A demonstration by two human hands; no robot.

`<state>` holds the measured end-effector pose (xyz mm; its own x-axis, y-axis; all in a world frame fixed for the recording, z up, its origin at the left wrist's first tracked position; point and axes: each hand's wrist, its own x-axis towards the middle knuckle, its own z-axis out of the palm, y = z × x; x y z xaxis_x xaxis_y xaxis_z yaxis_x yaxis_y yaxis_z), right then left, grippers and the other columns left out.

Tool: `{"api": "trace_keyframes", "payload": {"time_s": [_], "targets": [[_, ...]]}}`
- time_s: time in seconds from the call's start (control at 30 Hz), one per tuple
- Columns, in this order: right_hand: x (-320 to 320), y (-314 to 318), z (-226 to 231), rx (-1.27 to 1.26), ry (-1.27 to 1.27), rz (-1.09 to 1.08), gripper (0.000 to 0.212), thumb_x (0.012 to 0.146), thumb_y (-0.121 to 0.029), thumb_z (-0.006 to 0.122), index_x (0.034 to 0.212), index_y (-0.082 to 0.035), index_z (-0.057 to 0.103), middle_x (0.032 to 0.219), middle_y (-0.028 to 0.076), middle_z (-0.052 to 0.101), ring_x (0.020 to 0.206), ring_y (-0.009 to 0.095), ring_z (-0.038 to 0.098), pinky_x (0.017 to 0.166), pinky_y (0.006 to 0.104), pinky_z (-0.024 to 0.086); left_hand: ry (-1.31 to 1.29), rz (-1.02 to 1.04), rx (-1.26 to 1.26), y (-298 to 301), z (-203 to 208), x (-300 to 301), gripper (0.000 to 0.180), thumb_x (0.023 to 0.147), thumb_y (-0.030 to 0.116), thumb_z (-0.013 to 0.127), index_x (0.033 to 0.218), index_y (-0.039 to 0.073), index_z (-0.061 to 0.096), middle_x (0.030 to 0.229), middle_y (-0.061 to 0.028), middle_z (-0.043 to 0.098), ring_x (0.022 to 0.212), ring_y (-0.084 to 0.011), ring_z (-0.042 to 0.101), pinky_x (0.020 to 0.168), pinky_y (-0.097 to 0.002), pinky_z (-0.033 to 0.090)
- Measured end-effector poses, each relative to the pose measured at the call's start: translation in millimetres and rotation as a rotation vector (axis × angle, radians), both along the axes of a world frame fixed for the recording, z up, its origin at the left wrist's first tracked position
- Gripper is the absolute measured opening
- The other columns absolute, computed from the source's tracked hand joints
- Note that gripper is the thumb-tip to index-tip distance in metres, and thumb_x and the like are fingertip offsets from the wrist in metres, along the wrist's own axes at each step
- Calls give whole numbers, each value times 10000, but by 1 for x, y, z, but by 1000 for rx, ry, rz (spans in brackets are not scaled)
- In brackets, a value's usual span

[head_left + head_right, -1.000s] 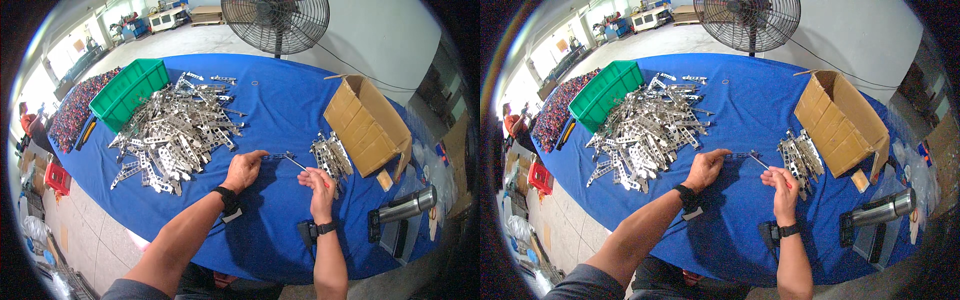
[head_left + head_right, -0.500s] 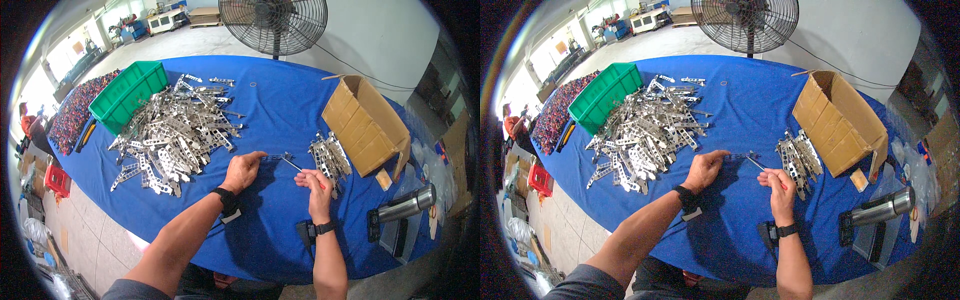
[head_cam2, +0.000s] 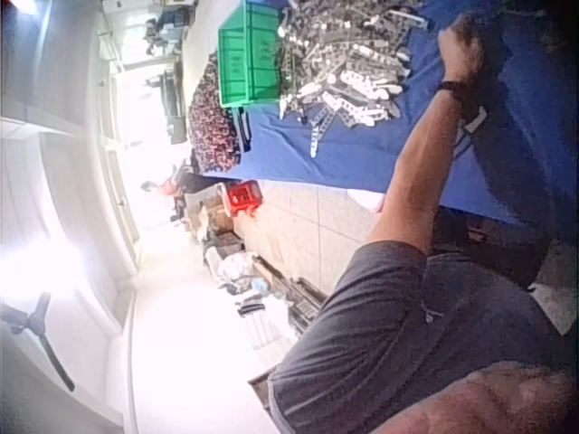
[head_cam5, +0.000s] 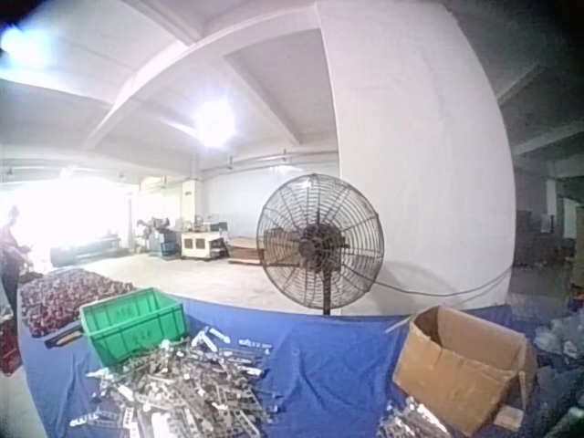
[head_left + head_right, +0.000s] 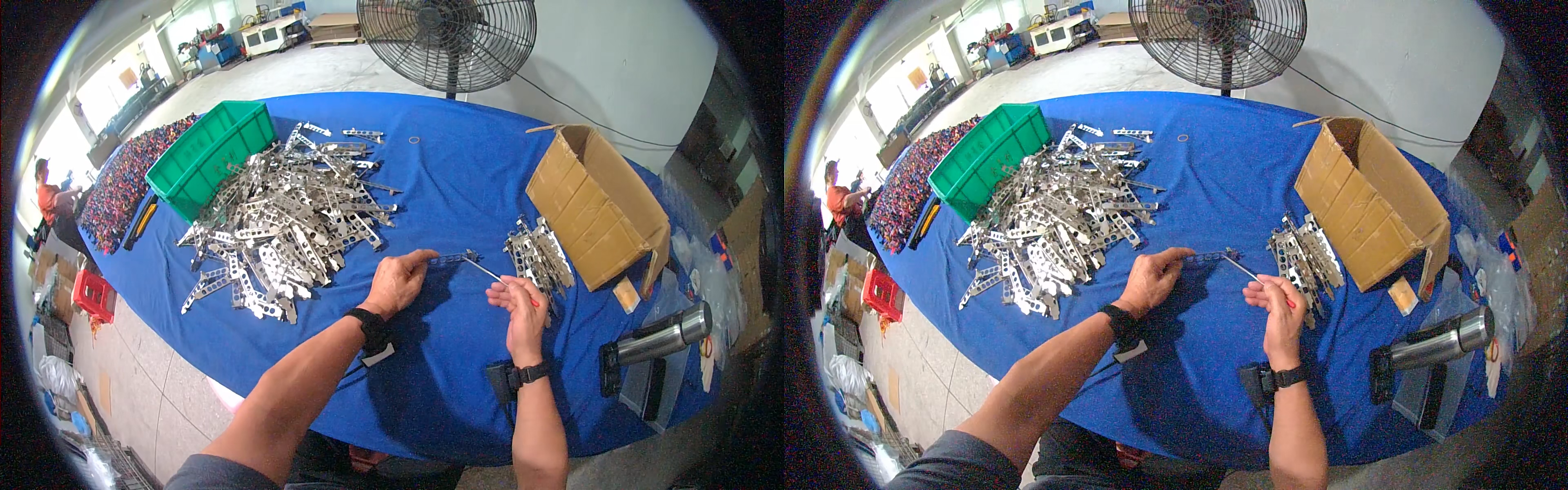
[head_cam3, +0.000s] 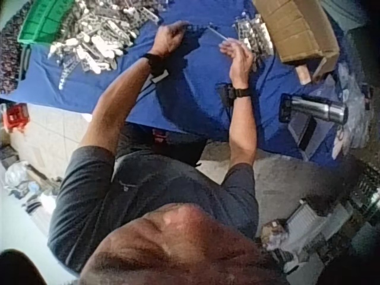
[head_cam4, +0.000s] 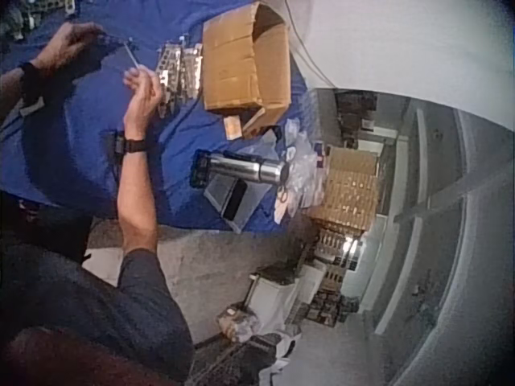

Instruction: Inspecting and sorting small metal mounting brackets on a work table.

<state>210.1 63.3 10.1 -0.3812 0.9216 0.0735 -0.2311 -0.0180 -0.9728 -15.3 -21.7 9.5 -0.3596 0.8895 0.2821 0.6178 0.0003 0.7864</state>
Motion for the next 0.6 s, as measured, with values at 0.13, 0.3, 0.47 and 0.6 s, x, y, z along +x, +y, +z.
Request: {"api": "trace_keyframes", "payload": {"time_s": [0.13,0.3,0.47,0.6], "targets": [[-6,-5,6,55,-6,0,244,969,-127,495,1034,62,635,907,171,687,818,237,698,737,339,571,12,-6,43,1,-5,-1,244,912,130,551,1114,105,685,631,-186,575,599,-340,604,604,-419,471],[-2,-4,7,55,-43,-15,243,969,-118,489,1003,65,644,899,171,687,807,237,697,741,336,569,44,-2,57,4,-8,0,241,911,129,552,1110,110,688,645,-186,588,619,-347,619,607,-427,476],[-5,-4,7,72,-54,-30,239,967,-114,494,998,69,645,902,169,688,801,233,696,742,332,569,50,3,92,2,-9,-3,244,908,125,555,1111,110,690,668,-193,604,637,-348,634,608,-427,481],[-4,-5,7,76,-55,5,235,967,-115,501,1010,70,640,909,165,690,814,232,698,743,336,573,52,0,52,1,-4,0,248,905,118,554,1110,104,692,671,-196,607,639,-352,638,608,-427,483]]}}
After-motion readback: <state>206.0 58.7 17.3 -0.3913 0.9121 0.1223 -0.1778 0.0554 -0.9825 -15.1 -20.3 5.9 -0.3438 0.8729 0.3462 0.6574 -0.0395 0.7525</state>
